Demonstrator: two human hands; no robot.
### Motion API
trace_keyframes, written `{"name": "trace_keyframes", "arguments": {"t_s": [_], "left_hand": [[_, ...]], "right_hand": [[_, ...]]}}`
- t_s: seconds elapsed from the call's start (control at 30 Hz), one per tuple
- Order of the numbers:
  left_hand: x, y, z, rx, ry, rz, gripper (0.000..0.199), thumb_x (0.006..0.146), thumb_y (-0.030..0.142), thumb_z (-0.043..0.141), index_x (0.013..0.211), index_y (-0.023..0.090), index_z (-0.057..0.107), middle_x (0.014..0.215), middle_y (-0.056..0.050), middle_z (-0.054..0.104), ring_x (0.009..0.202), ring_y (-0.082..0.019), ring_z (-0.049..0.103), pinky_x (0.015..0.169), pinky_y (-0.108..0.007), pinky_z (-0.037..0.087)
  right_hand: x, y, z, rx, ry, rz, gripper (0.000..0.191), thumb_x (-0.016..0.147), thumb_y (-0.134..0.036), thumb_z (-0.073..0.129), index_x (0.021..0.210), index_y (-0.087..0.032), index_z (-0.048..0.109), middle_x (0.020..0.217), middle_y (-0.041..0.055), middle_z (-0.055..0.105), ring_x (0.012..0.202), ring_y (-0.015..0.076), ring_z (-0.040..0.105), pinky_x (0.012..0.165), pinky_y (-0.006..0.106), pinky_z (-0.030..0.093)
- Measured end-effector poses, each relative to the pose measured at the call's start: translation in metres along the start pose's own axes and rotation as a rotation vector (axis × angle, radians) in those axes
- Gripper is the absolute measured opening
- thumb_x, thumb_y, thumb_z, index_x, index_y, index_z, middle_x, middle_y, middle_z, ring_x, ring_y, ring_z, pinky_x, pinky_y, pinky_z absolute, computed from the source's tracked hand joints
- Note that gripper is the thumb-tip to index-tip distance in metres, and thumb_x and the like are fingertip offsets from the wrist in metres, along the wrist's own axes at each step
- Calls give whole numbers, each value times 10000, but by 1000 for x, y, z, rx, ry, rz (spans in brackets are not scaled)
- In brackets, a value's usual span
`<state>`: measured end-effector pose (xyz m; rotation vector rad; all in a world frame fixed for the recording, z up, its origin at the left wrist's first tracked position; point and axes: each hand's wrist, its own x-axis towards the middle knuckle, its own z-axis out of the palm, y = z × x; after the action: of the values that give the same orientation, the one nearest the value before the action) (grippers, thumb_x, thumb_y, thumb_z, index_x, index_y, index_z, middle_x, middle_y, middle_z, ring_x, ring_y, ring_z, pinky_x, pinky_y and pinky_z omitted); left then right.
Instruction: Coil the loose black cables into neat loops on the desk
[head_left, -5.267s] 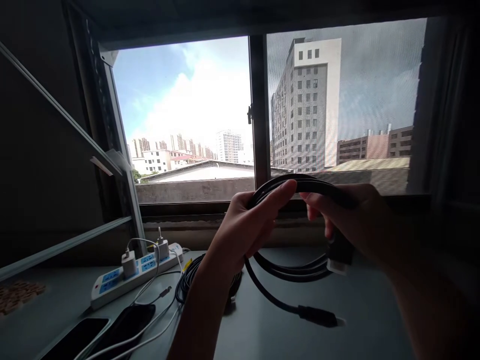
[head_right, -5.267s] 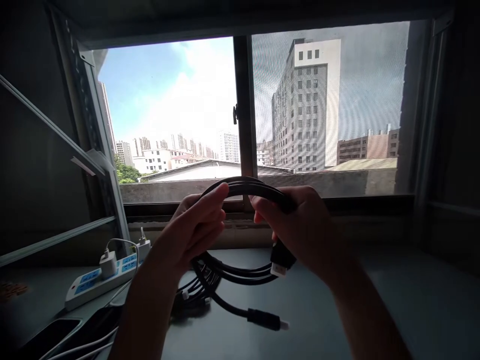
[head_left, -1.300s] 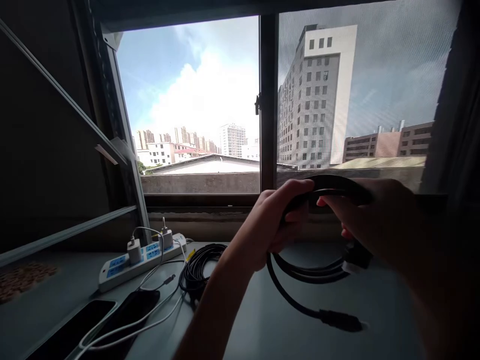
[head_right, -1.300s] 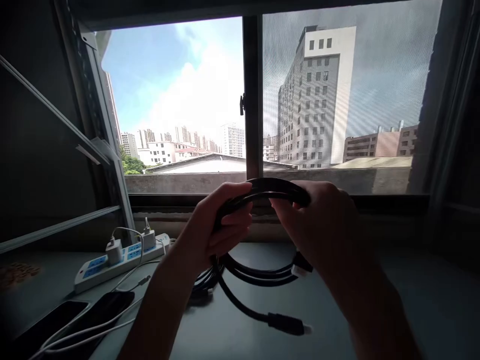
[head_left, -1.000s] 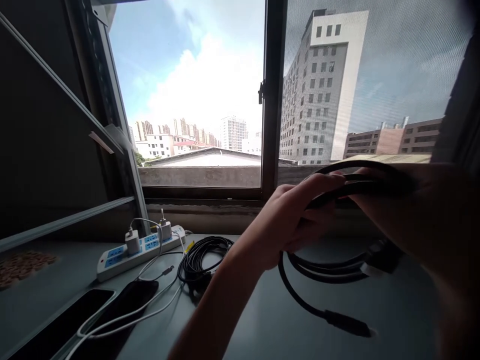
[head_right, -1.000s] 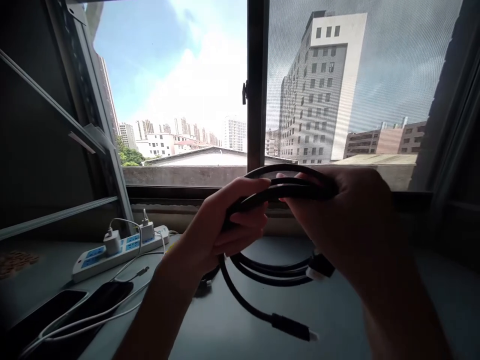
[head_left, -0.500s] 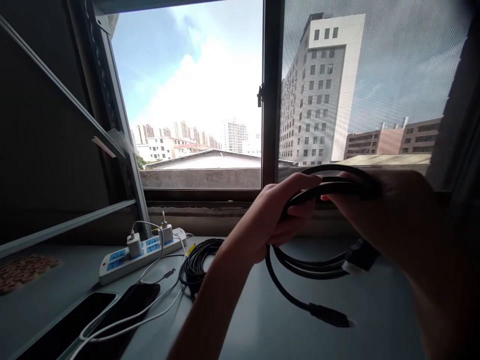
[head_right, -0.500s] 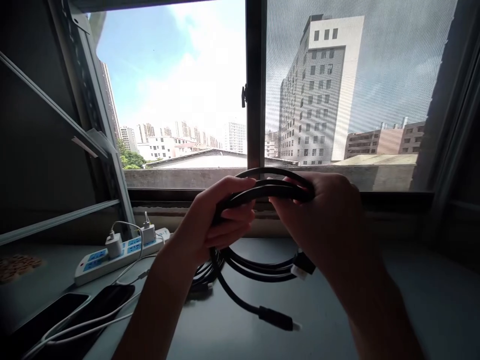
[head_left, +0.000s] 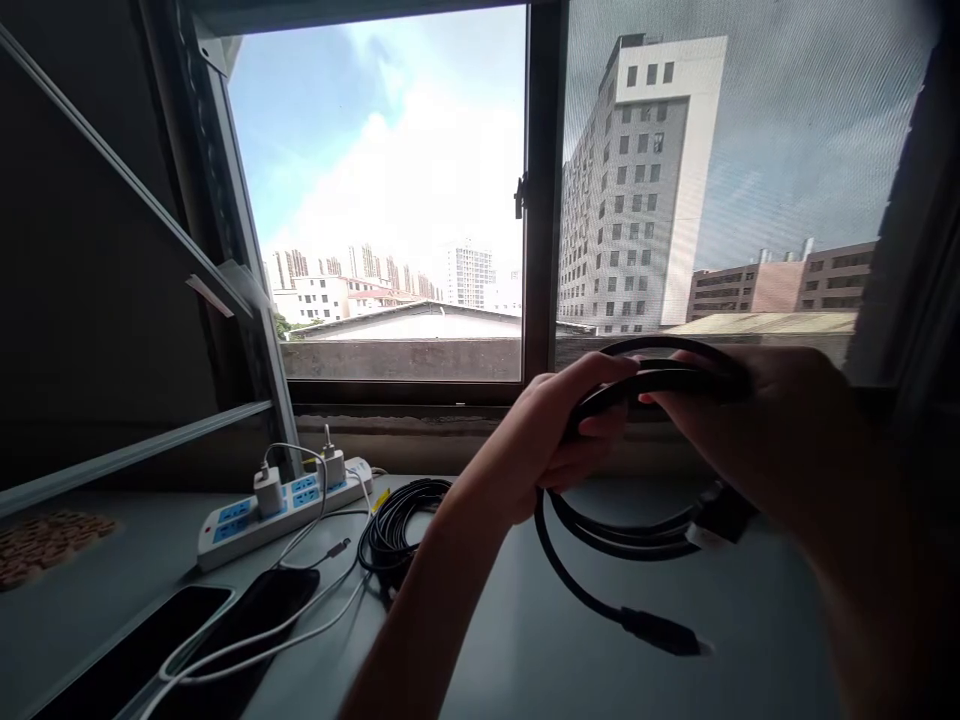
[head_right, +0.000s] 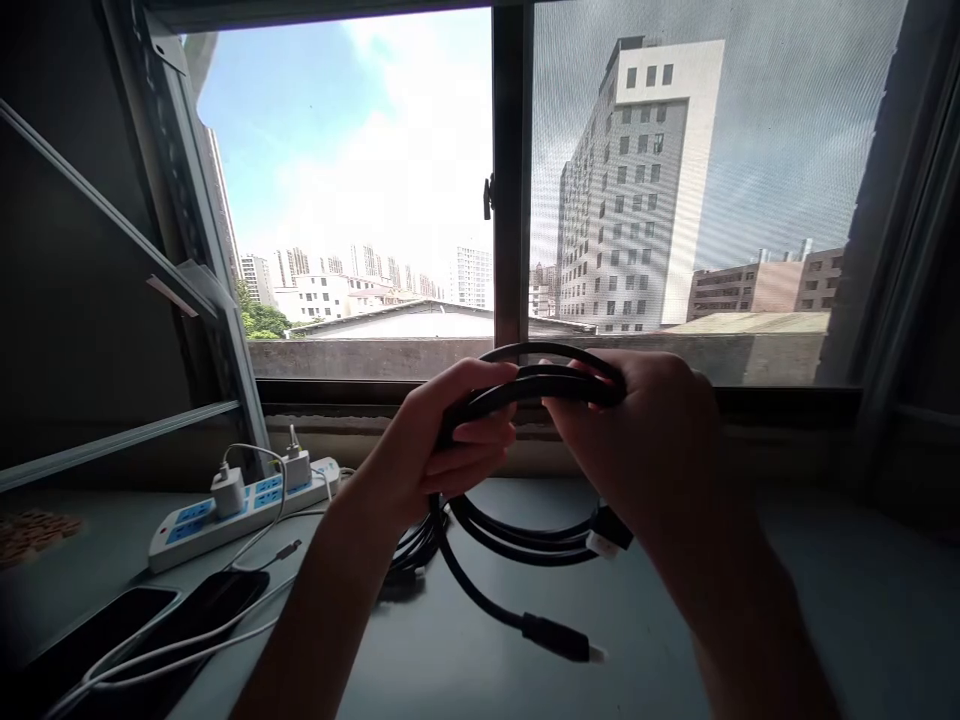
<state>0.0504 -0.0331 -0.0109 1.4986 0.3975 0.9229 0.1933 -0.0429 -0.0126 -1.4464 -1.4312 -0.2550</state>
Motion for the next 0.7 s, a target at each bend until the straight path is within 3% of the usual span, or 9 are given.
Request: {"name": "trace_keyframes", "arguments": {"t_s": [0.3,0.5,0.6,0.7], "left_hand": [[16,-13,-7,-99,-80,-64,384,802,354,414,480,186,289,346,89,172,288,-19,128,308,-203,47],[42,-46,-21,-242,-127,-151,379,777,358,416,467,192,273,342,81,151,280,-35,150,318,-219,73],[51,-59,-18,-316,-119,-192,382,775,373,395,462,191,274,332,78,144,275,-36,144,327,-226,52],[49,-59,-9,-316,-113,-154,392,782,375,381,457,190,261,330,75,147,272,-33,143,329,-221,50]], "right_hand": [[4,4,0,-145,-94,57,247,653,-427,459,581,-204,536,516,19,541,479,166,503,418,248,319],[10,13,5,-377,-291,117,216,689,-419,452,636,-238,557,573,24,572,522,191,524,458,275,345],[14,22,5,-396,-277,43,178,675,-386,486,712,-246,590,632,23,598,562,188,542,474,267,347],[18,31,0,-345,-236,-16,209,653,-422,528,698,-241,622,641,23,610,584,184,552,487,260,349]]}}
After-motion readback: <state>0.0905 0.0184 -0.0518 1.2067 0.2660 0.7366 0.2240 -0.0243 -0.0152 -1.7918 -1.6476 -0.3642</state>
